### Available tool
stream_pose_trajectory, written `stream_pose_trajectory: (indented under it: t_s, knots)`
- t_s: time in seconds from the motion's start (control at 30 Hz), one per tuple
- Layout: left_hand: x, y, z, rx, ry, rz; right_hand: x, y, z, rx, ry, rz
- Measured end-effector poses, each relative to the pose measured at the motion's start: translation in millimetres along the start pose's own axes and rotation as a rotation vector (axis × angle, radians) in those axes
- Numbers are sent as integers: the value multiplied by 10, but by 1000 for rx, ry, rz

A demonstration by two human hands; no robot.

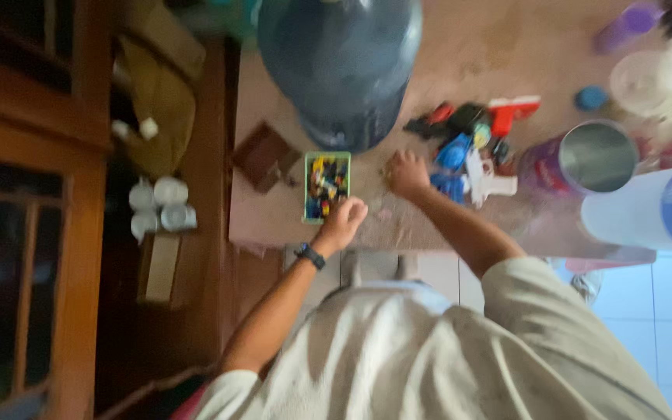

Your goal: The person sorts a pile of small plastic building blocks and various toys on a table. They pick up items like a toy gun and a toy car, then place the building blocks into a green plastic container.

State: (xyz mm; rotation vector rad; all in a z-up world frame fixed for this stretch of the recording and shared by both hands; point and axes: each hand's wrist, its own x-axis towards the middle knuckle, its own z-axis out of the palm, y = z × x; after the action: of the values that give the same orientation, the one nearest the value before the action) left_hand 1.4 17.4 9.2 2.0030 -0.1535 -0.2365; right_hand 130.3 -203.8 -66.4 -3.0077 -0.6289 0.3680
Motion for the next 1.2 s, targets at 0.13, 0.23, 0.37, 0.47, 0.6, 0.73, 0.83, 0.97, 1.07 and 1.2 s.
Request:
stream_pose_trajectory:
  t_s: [0.13, 0.23, 0.37, 0.47, 0.6, 0.73, 0.83, 0.97, 1.07, 1.2]
  knots:
    - [154, 83, 96, -7, -17, 15, 111, 0, -10, -40, 37, -111]
    - [209, 135, 157, -61, -66, -45, -30, -67, 5, -19, -13, -164]
    - [261, 88, 208, -61, -48, 77, -264, -2, 16, 4, 129, -173]
    - [229, 27, 255, -79, -62, 64, -430, -5, 31, 108, 208, -135]
    - [163, -8, 275, -46, -110, 80, -525, -107, 95, 287, 439, -84]
    - [89, 55, 205, -50, -187, 19, -507, -128, 181, 389, 470, 15]
    - [114, 121, 211, -12, -226, -31, -455, -87, 248, 401, 433, 68]
    - [132, 192, 205, -6, -221, 97, -290, 19, 297, 373, 509, 13]
    - [114, 219, 182, -2, -243, 121, -213, 32, 351, 345, 539, 32]
    - [105, 152, 141, -20, -252, 83, -43, 84, 344, 221, 441, 44]
